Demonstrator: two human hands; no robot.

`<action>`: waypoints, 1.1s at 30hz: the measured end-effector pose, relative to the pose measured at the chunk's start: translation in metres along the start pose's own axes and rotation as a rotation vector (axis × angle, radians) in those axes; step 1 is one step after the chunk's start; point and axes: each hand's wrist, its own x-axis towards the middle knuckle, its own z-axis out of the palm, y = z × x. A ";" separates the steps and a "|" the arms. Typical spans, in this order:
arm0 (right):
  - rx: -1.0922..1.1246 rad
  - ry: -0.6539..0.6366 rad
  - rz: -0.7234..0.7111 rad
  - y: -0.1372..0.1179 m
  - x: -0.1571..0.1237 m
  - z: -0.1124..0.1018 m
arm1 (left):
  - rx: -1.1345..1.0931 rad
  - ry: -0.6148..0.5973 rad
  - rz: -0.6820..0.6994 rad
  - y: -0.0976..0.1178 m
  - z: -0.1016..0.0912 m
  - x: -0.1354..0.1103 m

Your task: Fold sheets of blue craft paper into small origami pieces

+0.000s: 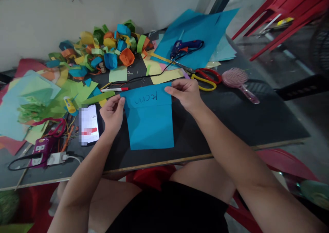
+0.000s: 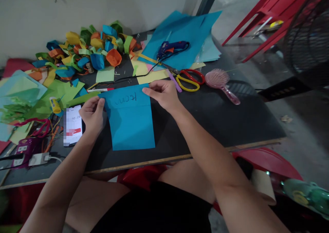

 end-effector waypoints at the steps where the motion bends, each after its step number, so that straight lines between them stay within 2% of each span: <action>1: -0.005 -0.003 -0.001 0.000 0.000 0.000 | -0.005 -0.001 -0.003 0.000 0.000 0.000; 12: 0.004 -0.010 -0.025 0.001 0.001 -0.001 | -0.055 -0.021 -0.003 0.000 0.000 0.000; 16: 0.011 -0.015 0.048 0.002 0.001 0.000 | -0.045 -0.029 -0.042 -0.003 0.000 0.001; 22: -0.008 -0.002 0.138 0.008 0.003 0.000 | -0.035 -0.063 -0.154 -0.009 0.001 0.005; 26: -0.085 0.013 0.105 0.011 0.004 -0.001 | -0.091 -0.121 -0.254 -0.007 0.002 0.006; 30: -0.204 0.024 0.049 0.011 0.004 -0.003 | -0.179 -0.153 -0.434 -0.003 0.001 0.008; 33: -0.263 -0.057 0.040 0.007 0.004 -0.003 | -0.217 -0.226 -0.494 0.002 -0.004 0.014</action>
